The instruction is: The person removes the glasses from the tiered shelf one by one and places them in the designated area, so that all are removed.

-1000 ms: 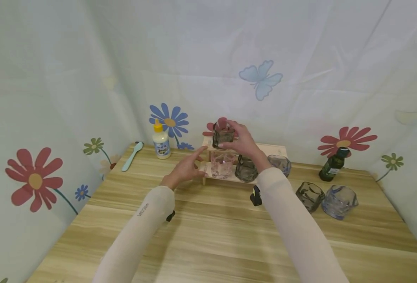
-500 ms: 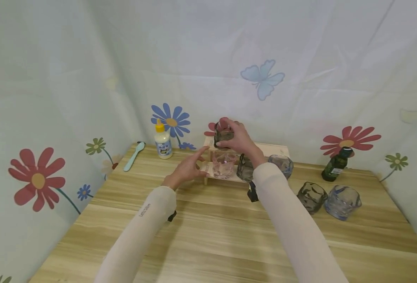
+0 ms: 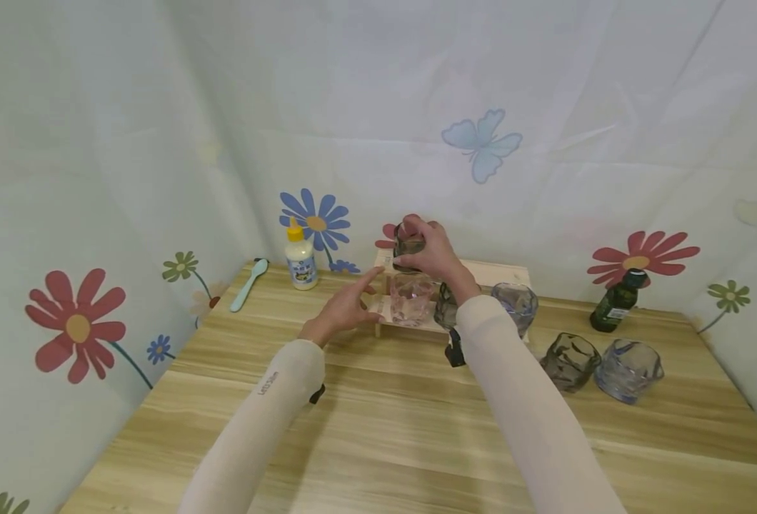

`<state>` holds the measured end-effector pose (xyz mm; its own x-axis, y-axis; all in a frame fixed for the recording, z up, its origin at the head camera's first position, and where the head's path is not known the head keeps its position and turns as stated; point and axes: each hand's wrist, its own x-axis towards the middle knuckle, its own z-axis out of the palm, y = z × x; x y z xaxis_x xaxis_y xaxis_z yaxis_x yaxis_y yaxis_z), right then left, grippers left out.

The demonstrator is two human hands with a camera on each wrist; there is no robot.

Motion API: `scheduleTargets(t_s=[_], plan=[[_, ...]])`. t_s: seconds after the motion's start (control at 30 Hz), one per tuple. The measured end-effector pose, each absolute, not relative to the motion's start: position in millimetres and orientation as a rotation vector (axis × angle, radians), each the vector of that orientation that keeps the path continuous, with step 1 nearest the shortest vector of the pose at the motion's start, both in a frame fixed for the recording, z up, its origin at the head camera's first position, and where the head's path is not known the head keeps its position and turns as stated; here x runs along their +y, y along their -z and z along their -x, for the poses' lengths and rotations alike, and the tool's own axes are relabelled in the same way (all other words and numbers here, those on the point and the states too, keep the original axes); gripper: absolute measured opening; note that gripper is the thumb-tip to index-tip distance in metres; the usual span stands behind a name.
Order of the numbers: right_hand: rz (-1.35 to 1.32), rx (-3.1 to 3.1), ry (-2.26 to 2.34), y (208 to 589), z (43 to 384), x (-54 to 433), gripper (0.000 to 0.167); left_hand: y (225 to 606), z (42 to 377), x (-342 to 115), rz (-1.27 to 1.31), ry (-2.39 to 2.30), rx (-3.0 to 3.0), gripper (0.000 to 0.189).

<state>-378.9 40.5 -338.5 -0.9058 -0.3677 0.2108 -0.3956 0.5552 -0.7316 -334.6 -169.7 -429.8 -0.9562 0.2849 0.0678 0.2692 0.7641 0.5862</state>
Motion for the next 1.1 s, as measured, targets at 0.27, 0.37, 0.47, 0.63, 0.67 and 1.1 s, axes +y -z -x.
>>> scheduleTargets(t_s=[0.27, 0.37, 0.47, 0.63, 0.67, 1.1], plan=[[-0.622, -2.709, -1.356, 341.7, 382.1, 37.3, 0.075, 428.2, 333.8, -169.0, -0.445, -0.956, 2.938, 0.103], [-0.618, -2.700, -1.365, 342.7, 384.2, 36.9, 0.075, 427.3, 333.5, -168.3, -0.428, -0.959, 2.940, 0.103], [-0.617, -2.699, -1.361, 344.0, 385.5, 37.0, 0.076, 426.7, 332.9, -168.2, -0.434, -0.963, 2.940, 0.103], [-0.619, -2.702, -1.342, 348.1, 386.8, 38.7, 0.076, 426.8, 331.8, -169.2, -0.459, -0.961, 2.939, 0.102], [-0.622, -2.696, -1.352, 348.9, 387.0, 39.1, 0.076, 426.8, 331.4, -169.2, -0.459, -0.962, 2.939, 0.102], [-0.649, -2.639, -1.362, 353.2, 386.9, 40.8, 0.074, 426.3, 330.9, -168.2, -0.422, -0.943, 2.935, 0.103]])
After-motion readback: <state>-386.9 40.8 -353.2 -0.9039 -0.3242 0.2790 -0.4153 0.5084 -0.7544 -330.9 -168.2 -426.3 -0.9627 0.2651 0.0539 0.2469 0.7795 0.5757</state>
